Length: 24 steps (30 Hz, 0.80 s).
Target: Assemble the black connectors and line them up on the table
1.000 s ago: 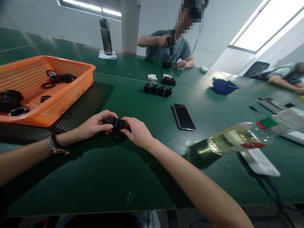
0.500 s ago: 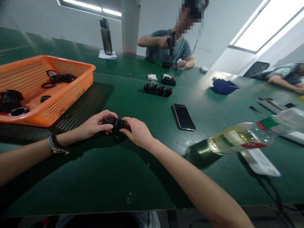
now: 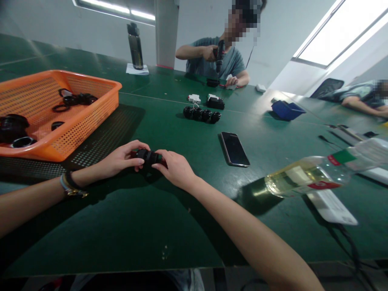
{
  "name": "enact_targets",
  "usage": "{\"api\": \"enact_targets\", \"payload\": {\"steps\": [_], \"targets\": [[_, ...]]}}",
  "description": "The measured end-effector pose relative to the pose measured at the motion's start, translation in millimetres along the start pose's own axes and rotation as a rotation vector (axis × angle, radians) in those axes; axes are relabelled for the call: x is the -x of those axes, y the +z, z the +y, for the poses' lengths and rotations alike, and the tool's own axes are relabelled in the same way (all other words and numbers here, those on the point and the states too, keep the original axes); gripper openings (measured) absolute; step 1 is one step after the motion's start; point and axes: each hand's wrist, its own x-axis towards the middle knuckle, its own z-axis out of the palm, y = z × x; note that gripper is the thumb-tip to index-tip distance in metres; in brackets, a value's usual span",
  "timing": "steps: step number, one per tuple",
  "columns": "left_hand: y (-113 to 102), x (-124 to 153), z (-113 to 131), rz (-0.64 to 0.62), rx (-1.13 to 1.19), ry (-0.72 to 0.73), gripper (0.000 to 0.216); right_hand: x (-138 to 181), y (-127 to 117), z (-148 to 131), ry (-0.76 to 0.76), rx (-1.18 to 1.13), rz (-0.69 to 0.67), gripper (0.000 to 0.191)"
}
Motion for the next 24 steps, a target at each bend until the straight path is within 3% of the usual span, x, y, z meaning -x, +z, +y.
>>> {"api": "enact_targets", "payload": {"steps": [17,24], "targets": [[1.2,-0.7,1.1,0.011,0.009,-0.007,0.032,0.5,0.7,1.7,-0.017,0.005,0.025,0.025],[0.3,-1.2,2.7,0.001,0.006,-0.019,0.031,2.1,1.2,2.6,-0.055,-0.073,0.064,0.036]]}}
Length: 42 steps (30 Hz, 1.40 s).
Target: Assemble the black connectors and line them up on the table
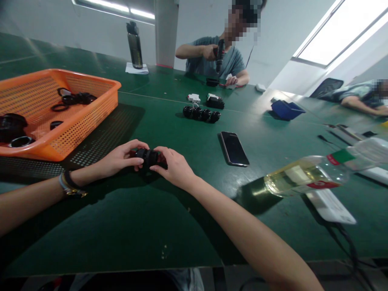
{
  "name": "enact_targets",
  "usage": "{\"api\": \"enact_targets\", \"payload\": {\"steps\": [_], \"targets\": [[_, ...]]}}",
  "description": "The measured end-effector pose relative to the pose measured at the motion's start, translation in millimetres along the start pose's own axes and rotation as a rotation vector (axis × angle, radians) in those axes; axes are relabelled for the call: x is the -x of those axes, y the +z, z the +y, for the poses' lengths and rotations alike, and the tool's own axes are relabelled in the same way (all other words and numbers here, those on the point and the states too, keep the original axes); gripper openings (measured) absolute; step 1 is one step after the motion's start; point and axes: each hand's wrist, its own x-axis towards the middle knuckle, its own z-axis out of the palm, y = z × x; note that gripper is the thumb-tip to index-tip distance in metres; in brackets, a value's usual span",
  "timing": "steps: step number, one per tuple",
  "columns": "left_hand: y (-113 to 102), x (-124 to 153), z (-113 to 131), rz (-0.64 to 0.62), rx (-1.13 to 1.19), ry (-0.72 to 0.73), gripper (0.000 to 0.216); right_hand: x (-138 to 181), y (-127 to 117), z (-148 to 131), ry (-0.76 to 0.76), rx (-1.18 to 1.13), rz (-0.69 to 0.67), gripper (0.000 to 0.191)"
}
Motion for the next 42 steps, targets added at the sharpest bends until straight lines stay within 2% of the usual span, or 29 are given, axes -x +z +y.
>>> {"api": "enact_targets", "payload": {"steps": [9,42], "targets": [[0.4,0.4,-0.7,0.001,0.006,0.003,0.032,0.1,1.5,1.3,0.011,0.007,0.008,0.028],[0.5,-0.6,-1.8,0.002,0.003,0.010,0.032,-1.1,0.0,-0.5,0.019,0.031,-0.019,0.026]]}}
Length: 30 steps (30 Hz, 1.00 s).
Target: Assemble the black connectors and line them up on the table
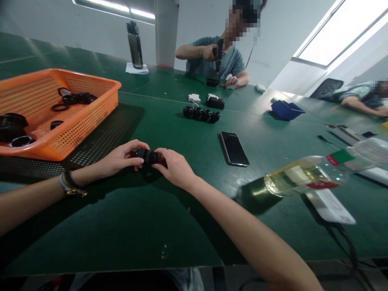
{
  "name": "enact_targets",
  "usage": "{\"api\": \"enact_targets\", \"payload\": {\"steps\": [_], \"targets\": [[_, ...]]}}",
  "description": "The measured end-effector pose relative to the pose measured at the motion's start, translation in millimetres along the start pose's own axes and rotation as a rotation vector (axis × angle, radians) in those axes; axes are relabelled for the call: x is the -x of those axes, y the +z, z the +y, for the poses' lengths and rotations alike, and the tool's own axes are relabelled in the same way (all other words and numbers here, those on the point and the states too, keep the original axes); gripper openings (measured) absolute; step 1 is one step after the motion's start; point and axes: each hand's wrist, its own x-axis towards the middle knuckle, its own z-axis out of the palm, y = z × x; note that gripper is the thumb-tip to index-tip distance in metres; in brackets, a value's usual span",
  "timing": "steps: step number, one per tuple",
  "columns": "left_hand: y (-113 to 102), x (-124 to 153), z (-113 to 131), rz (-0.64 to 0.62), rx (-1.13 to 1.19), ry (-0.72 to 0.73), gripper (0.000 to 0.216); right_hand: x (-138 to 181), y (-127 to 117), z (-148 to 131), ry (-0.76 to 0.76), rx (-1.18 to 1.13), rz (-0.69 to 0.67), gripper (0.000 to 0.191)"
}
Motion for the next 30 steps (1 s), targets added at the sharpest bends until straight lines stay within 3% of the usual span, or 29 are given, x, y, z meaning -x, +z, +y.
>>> {"api": "enact_targets", "payload": {"steps": [30], "targets": [[-0.2,0.8,1.6,0.006,-0.006,-0.013,0.031,-0.4,-0.8,-1.9,0.037,0.009,-0.030,0.024]]}}
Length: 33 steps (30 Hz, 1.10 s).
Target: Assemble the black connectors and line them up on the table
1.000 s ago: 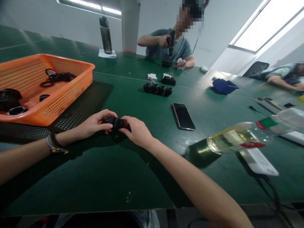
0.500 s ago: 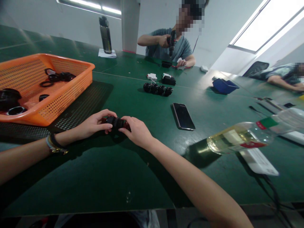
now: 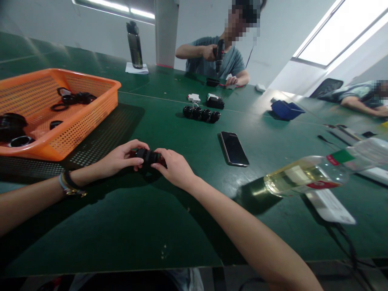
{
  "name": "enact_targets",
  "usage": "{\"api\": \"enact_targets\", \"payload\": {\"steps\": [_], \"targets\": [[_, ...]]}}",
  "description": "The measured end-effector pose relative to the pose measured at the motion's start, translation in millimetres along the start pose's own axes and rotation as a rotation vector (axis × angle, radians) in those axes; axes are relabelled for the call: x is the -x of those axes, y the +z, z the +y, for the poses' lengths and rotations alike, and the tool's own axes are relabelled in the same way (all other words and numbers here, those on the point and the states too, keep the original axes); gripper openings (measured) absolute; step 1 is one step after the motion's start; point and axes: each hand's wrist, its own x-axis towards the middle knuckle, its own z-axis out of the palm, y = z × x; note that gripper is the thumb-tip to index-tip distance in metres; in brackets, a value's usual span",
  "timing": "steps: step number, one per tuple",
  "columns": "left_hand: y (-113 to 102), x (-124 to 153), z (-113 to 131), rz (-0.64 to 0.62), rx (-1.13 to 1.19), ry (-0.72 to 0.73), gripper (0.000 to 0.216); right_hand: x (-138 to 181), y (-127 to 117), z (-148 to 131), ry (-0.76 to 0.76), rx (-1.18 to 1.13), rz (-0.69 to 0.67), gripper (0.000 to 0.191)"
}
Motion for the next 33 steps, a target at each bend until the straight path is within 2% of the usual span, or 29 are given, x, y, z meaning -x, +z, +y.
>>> {"api": "enact_targets", "payload": {"steps": [33], "targets": [[0.2,0.3,-0.5,-0.005,-0.036,0.010,0.031,0.4,1.8,0.6,-0.014,-0.031,0.018,0.028]]}}
